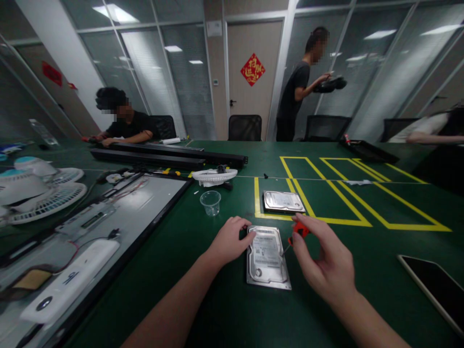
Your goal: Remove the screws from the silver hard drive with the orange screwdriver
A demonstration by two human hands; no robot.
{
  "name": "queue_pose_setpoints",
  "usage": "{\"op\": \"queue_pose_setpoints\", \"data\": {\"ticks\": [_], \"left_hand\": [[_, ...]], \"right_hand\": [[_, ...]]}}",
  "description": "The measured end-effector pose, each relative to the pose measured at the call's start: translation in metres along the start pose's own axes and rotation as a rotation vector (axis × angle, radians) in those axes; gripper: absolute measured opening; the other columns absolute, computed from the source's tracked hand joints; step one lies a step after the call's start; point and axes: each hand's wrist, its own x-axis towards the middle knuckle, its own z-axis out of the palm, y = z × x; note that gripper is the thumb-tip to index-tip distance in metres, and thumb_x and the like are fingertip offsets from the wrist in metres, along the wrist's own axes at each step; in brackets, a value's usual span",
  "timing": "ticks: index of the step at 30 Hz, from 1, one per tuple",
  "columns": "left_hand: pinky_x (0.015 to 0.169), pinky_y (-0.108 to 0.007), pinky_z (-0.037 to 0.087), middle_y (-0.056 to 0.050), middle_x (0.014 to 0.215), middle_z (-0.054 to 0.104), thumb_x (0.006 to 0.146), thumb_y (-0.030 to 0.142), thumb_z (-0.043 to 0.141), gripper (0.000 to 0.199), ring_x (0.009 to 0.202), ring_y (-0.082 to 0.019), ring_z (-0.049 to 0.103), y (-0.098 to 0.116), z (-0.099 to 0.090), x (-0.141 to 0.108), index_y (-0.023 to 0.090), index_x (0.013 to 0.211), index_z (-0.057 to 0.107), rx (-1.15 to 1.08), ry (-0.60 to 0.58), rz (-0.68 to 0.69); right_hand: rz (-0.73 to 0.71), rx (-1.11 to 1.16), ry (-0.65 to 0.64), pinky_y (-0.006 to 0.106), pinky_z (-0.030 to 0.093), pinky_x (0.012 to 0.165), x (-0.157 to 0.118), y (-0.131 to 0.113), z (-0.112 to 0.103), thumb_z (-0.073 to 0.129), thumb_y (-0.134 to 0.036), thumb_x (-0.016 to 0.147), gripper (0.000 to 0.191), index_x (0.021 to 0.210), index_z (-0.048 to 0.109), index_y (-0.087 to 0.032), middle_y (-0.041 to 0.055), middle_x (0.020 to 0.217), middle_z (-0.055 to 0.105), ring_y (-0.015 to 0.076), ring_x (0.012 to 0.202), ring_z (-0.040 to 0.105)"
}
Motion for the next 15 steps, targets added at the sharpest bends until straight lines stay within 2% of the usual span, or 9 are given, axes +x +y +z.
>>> {"op": "queue_pose_setpoints", "data": {"ticks": [4,8,11,15], "left_hand": [[0.094,-0.042,0.053,-0.008,0.107,0.072,0.099,0.035,0.068,0.023,0.106,-0.027,0.065,0.001,-0.0014,-0.0007,0.018,0.112,0.075,-0.005,-0.005,0.004],[0.094,-0.042,0.053,-0.008,0.107,0.073,0.099,0.035,0.068,0.022,0.105,-0.027,0.065,0.0014,-0.0016,-0.0009,0.018,0.112,0.075,0.002,-0.001,0.0],[0.095,-0.042,0.053,-0.008,0.108,0.073,0.098,0.033,0.069,0.02,0.106,-0.027,0.065,0.0013,-0.0009,-0.0007,0.019,0.111,0.075,0.004,0.0,0.002],[0.097,-0.042,0.053,-0.008,0.109,0.073,0.098,0.033,0.069,0.02,0.107,-0.027,0.065,0.0008,-0.0001,-0.0005,0.019,0.11,0.075,0.012,0.003,0.005]], "right_hand": [[0.049,0.032,-0.032,0.046,0.06,0.103,-0.0022,0.0028,0.0016,0.065,-0.011,0.098,0.055,0.15,0.056,-0.024,0.0116,0.131,0.072,0.027,0.117,0.073],[-0.014,-0.06,0.032,0.041,0.063,0.088,0.0014,0.0021,0.0022,0.076,-0.014,0.092,0.052,0.141,0.063,-0.024,0.0107,0.118,0.069,0.0255,0.105,0.071],[-0.025,-0.105,0.055,0.037,0.063,0.08,0.0035,0.0001,0.0012,0.077,-0.013,0.092,0.049,0.138,0.066,-0.025,0.0095,0.114,0.067,0.0235,0.099,0.07],[-0.01,-0.034,0.015,0.041,0.063,0.093,0.0005,0.0001,-0.0002,0.073,-0.01,0.093,0.055,0.145,0.061,-0.025,0.0106,0.122,0.072,0.0255,0.107,0.073]]}}
